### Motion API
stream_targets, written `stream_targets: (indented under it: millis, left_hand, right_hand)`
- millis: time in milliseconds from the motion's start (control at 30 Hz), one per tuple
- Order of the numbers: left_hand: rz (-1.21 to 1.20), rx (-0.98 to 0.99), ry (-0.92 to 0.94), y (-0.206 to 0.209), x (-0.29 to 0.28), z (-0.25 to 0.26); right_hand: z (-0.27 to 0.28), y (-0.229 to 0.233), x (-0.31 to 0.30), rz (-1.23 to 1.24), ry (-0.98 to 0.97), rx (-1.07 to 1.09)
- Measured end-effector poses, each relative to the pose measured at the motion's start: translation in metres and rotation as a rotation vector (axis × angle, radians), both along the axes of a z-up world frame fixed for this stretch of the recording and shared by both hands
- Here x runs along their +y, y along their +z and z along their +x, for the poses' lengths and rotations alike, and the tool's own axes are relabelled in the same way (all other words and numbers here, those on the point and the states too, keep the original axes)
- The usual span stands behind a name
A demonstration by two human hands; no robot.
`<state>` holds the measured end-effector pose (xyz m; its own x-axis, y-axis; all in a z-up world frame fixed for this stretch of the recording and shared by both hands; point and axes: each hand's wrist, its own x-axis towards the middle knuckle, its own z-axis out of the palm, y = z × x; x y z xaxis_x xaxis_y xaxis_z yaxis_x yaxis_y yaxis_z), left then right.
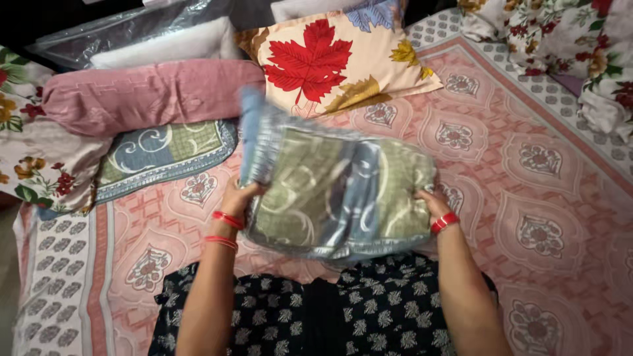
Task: The person sits on a bed and repeatedly folds, smooths, and repositions several decorative pillows and a cylindrical bolster. The person handles each pillow one at a time, adjusting their placement and orientation on the bed surface.
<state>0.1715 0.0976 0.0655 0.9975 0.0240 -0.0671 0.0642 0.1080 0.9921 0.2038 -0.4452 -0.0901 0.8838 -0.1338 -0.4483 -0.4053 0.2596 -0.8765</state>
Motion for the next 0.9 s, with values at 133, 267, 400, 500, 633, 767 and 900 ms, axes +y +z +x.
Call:
stream_targets:
  millis: [133,267,400,500,633,767,900]
  left_hand:
    - [-0.014,-0.315,-0.265,0.061,0.021,-0.006]
    - [0.108,-0.325,0.119,0.062,0.074,0.062]
    - [0.396,-0.003,0.285,-0.028,0.08,0.11]
    - [0.517,0.2,0.215,-0.114,0.06,0.083]
    - [0.638,0.152,0.166,-0.177,-0.007,-0.005]
    - [0.895,-0.257,0.222,-0.14,-0.093,-0.104]
    - [1.105,-0.228,0.089,-0.085,-0.148,-0.171]
  right_hand:
    - [0.001,0.013,-0.025,0.174,-0.272,-0.341]
    - [-0.005,0.054,-0.025,0.075,-0.358,-0.77]
    - [-0.049,0.105,0.022,-0.26,0.058,-1.038]
    - [-0.079,0.124,0.059,-0.704,0.788,-0.953]
    - [-0.096,0.092,0.101,-0.898,1.132,-0.611]
    - [-0.083,0.06,0.106,-1.013,1.005,-0.55]
    - [-0.086,0.063,0.109,-1.094,0.848,-0.459]
